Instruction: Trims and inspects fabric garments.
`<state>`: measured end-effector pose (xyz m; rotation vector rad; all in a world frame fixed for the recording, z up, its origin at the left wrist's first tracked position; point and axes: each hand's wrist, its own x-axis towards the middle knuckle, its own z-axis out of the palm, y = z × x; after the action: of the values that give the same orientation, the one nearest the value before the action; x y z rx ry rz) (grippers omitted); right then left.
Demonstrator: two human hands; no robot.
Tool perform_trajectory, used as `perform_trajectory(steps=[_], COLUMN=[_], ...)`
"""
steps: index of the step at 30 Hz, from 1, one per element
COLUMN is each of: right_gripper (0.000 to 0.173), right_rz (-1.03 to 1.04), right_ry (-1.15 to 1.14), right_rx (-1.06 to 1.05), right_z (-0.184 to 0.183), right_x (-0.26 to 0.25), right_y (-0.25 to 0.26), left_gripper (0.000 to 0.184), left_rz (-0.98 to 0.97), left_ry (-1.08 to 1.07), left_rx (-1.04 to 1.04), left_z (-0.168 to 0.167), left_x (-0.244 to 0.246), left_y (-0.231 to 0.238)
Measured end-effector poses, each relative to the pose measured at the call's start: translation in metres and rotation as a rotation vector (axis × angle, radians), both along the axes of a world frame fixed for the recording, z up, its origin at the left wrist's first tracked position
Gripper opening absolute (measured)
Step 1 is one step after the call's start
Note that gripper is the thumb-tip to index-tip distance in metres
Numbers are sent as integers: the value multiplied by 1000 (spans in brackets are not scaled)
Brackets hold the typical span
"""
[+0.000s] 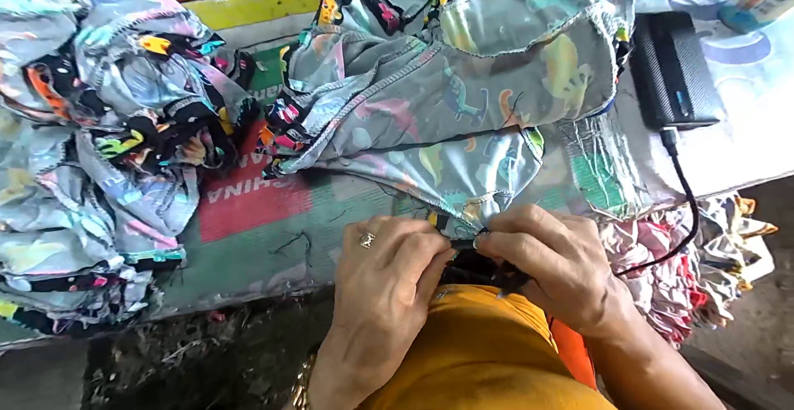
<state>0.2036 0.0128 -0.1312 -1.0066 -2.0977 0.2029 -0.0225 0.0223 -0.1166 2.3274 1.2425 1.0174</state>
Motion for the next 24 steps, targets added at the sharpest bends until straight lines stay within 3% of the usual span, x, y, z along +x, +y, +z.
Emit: perform_trajectory(steps=[10,17,20,22,24], right_gripper=[9,7,6,5,6], right_rz=[-14,-33,-37,-1,30], right_ry=[13,41,104,168,257], right_rx=[55,41,0,-37,-104], right_z=[-6,-6,-1,6,12], right_x=[1,0,-2,-5,-9], right_y=[-2,-2,1,6,12], left_gripper=[19,35,22,25,12], left_rz=[68,-211,-30,24,-8], left_ry=[-9,-301,-130,-42,-203], left_rx=[51,-11,97,109,47], left_z=[-3,0,-3,-2,-2], left_x=[-8,-7,3,12,19], left_y=[-16,-23,-15,-3,6])
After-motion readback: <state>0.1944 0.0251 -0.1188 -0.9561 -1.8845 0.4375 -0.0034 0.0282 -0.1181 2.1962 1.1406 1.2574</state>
